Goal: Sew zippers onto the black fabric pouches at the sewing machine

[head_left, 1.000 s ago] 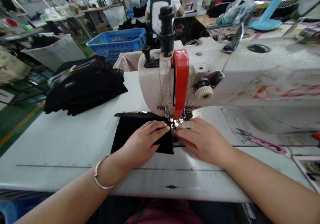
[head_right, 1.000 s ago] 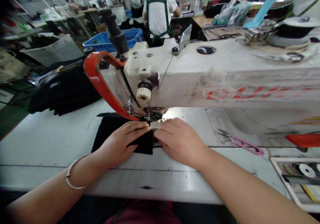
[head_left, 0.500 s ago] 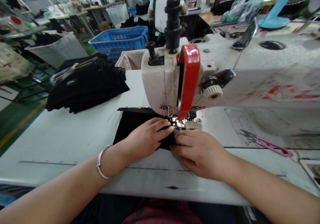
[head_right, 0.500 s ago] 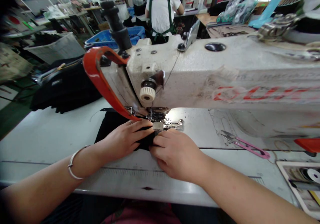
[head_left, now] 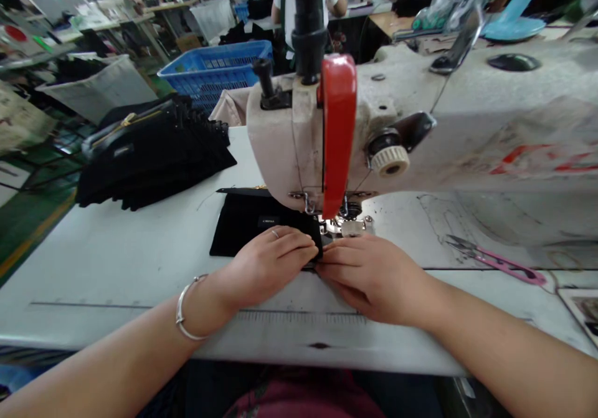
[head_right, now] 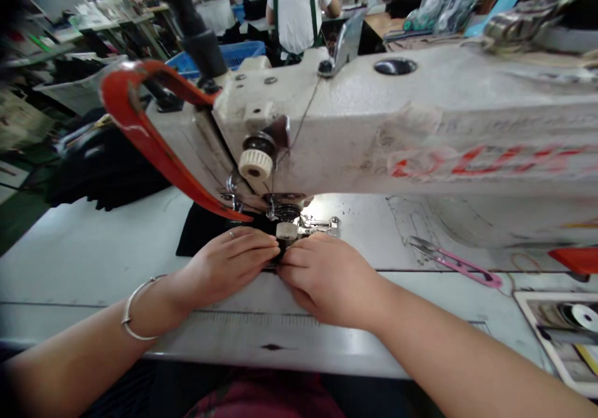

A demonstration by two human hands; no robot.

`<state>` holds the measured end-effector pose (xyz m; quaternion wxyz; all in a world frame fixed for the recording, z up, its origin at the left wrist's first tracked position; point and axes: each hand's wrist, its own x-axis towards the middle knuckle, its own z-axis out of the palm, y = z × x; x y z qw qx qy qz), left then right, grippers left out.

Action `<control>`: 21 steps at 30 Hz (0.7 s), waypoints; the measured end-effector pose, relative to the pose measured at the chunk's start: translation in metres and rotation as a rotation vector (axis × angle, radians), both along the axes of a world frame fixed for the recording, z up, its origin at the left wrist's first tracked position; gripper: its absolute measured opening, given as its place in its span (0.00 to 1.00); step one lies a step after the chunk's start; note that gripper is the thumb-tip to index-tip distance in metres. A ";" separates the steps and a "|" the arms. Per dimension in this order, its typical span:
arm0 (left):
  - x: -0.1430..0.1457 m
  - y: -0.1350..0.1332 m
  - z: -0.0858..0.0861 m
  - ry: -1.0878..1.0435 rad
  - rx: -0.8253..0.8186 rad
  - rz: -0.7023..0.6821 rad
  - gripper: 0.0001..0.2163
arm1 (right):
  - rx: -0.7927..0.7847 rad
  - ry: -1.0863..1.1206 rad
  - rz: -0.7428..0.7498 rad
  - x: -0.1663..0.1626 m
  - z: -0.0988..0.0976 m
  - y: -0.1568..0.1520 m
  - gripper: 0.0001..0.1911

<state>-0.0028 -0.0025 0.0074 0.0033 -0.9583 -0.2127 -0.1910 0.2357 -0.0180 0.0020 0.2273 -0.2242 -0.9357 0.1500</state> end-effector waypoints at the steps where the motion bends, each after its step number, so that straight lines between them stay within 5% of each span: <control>1: -0.001 -0.001 -0.001 -0.009 -0.017 -0.014 0.10 | -0.003 0.012 0.015 0.003 0.000 0.001 0.10; 14: -0.003 0.004 0.000 -0.235 -0.341 0.107 0.08 | -0.013 -0.017 -0.057 0.009 0.003 0.006 0.12; 21: -0.006 0.005 0.002 -0.212 -0.306 0.090 0.10 | 0.035 -0.127 -0.091 0.001 0.003 0.004 0.12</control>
